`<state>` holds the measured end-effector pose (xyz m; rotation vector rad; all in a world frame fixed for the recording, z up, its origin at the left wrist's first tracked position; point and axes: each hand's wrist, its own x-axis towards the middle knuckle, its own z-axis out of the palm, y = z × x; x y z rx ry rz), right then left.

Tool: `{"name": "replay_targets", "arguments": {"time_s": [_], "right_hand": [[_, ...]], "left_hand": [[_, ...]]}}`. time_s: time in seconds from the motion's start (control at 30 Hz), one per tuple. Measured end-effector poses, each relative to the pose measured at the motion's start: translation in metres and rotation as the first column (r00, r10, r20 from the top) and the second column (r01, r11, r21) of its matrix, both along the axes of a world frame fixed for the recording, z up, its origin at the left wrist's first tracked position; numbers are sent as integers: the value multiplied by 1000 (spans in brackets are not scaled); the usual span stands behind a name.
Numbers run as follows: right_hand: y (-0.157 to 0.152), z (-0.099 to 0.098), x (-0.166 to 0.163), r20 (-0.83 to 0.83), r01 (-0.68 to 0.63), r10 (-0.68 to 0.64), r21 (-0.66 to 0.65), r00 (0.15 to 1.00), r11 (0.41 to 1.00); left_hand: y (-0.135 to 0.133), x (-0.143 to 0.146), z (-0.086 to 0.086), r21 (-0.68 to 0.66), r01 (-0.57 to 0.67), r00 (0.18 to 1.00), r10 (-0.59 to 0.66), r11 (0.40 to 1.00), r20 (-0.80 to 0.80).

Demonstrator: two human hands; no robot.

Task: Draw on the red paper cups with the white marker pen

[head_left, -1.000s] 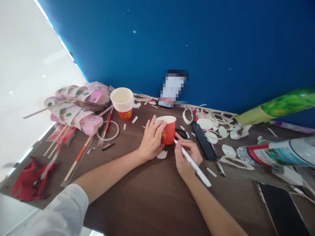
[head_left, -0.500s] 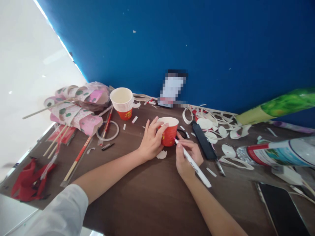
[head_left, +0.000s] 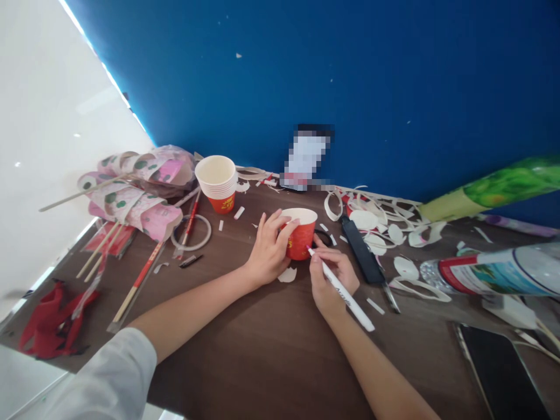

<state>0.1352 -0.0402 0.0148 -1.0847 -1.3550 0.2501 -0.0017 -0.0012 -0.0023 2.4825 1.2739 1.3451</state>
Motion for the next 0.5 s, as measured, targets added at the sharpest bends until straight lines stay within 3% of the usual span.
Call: {"name": "replay_targets", "arguments": {"time_s": [0.2,0.5], "right_hand": [[1,1,0,-30,-32,32,1,999,999],[-1,7,-1,-67,79,-84,-76,994,994]], "left_hand": [[0,-1,1,-9,7,1000,-7,1000,-3],[-1,0,2,33,-3,1000,4,999,-25]]}}
